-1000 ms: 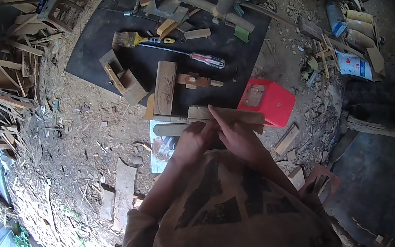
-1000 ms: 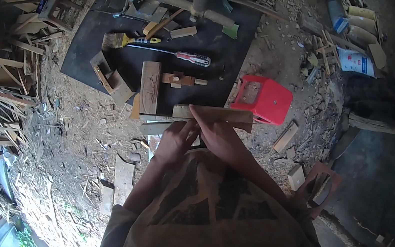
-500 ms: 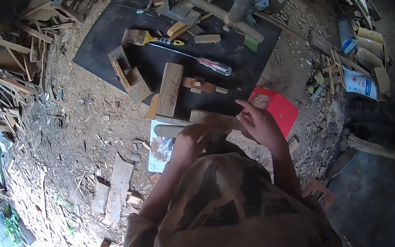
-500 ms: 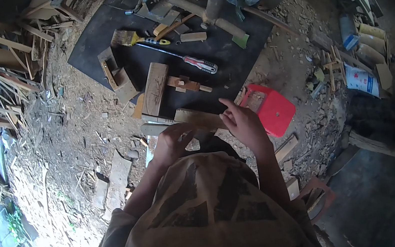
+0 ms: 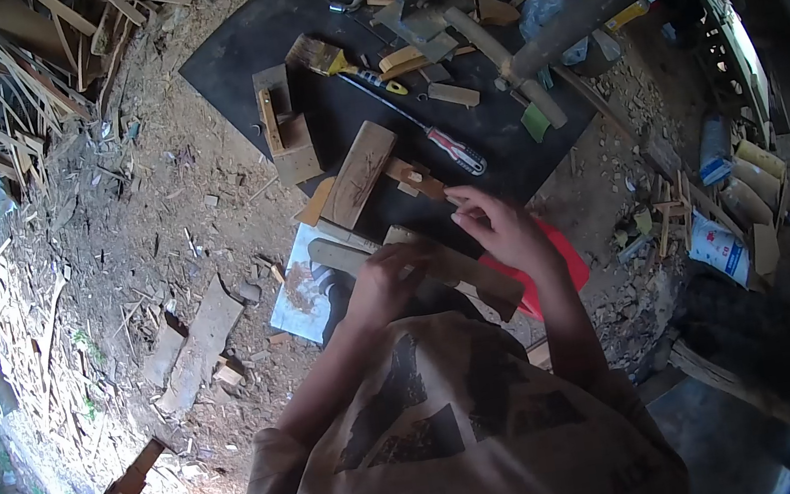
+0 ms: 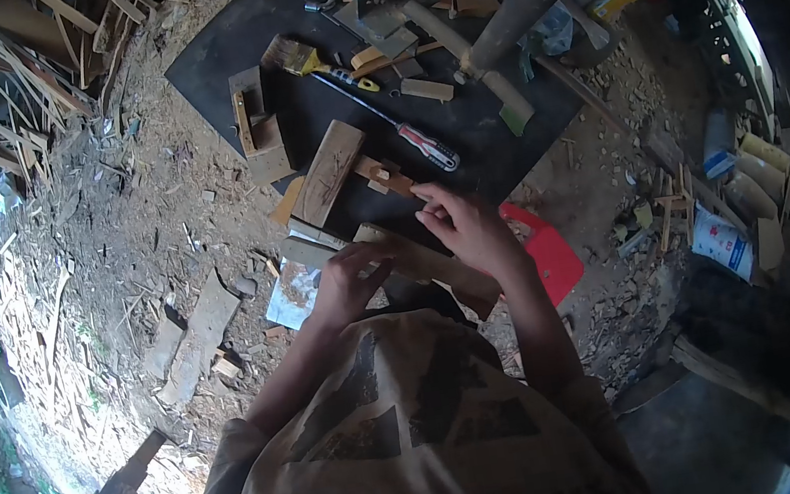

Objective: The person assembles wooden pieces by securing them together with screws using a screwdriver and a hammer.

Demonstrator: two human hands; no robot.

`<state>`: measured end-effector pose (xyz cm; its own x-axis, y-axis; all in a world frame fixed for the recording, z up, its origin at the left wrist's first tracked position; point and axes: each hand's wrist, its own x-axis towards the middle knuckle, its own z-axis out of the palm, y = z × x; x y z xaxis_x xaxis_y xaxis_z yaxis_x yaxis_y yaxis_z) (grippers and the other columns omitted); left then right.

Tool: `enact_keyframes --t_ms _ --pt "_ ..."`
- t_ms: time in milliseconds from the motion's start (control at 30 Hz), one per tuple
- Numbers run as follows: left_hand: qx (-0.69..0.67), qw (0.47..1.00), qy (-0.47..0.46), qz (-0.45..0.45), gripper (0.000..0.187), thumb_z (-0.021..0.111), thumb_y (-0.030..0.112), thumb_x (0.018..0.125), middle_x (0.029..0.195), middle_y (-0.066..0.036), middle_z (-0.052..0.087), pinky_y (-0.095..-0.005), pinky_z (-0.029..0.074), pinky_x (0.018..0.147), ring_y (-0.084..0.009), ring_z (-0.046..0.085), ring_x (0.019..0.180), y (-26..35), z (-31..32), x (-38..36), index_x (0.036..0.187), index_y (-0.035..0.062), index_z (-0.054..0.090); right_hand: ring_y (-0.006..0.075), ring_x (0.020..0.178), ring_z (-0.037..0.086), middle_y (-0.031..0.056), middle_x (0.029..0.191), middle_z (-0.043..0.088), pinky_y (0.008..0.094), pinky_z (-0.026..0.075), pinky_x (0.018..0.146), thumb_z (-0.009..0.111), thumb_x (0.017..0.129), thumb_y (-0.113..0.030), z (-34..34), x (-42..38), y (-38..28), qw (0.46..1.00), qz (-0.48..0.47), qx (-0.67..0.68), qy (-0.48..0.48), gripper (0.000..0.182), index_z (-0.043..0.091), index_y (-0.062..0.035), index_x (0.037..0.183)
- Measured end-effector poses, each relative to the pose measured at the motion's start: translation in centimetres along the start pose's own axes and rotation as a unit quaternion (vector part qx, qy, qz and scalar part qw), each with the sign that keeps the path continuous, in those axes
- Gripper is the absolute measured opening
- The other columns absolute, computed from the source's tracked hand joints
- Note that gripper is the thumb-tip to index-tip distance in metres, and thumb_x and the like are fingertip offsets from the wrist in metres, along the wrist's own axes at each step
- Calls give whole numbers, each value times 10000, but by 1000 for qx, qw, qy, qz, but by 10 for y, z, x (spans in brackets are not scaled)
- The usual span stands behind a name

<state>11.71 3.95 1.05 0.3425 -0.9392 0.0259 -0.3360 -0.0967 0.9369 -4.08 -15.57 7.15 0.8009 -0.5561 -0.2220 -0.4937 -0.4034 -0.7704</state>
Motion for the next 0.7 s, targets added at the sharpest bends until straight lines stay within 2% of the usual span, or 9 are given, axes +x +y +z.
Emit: enact_keyframes --t_ms 100,167,233,300,367,467,567,600,700 --pt "-22 1000 -4 6 199 783 42 905 1107 -145 773 -394 610 890 -311 766 1018 2 2 5 1104 34 793 317 954 761 150 1017 764 412 592 842 696 1037 -185 -50 0 54 998 37 11 -44 407 607 -102 1425" --pt "-28 999 -9 -33 208 778 50 912 1114 -148 773 -395 602 913 -309 764 1036 14 -1 9 1119 33 793 344 997 753 161 1076 765 436 587 862 710 1019 -195 -95 3 91 993 66 -88 44 437 601 -108 1434" --pt "-37 997 -20 -61 214 773 55 919 1119 -149 773 -395 596 931 -307 762 1051 18 9 11 1131 33 793 405 1100 715 204 1196 735 488 565 940 720 1004 -213 -141 13 135 961 50 -222 158 491 580 -84 1456" --pt "-26 996 -22 -80 217 768 58 926 1124 -149 774 -394 591 945 -305 760 1063 16 13 12 1140 31 792 431 1228 664 223 1309 691 498 530 1025 728 995 -208 -184 33 209 923 -4 -291 252 541 549 -95 1493" --pt "-16 998 -4 -68 201 777 68 925 1123 -150 773 -392 587 953 -306 756 1074 26 17 14 1120 24 790 452 1283 623 236 1405 634 532 500 1067 733 977 -250 -214 49 243 892 116 -355 256 651 473 -134 1562" --pt "5 998 20 -58 183 786 79 929 1124 -151 771 -394 588 948 -304 756 1073 32 26 11 1101 16 786 440 1318 601 242 1495 559 553 480 1090 729 964 -271 -233 69 295 873 143 -407 229 730 408 -147 1608" --pt "16 997 28 -63 188 789 77 929 1121 -152 771 -395 589 946 -301 756 1071 36 29 7 1106 15 785 443 1336 585 253 1521 518 556 481 1092 726 956 -269 -238 87 341 909 150 -331 203 753 395 -161 1623" --pt "24 997 33 -59 186 787 62 925 1107 -149 771 -390 596 932 -296 761 1049 36 30 6 1106 14 784 450 1391 541 268 1541 510 550 470 1122 713 949 -231 -234 83 303 907 184 -329 191 720 423 -112 1598" --pt "8 997 46 -62 218 781 50 927 1098 -148 769 -384 602 915 -293 767 1023 40 29 0 1141 18 772 451 1343 581 262 1471 573 548 481 1107 714 949 -245 -226 92 298 895 213 -353 170 661 466 -78 1539"
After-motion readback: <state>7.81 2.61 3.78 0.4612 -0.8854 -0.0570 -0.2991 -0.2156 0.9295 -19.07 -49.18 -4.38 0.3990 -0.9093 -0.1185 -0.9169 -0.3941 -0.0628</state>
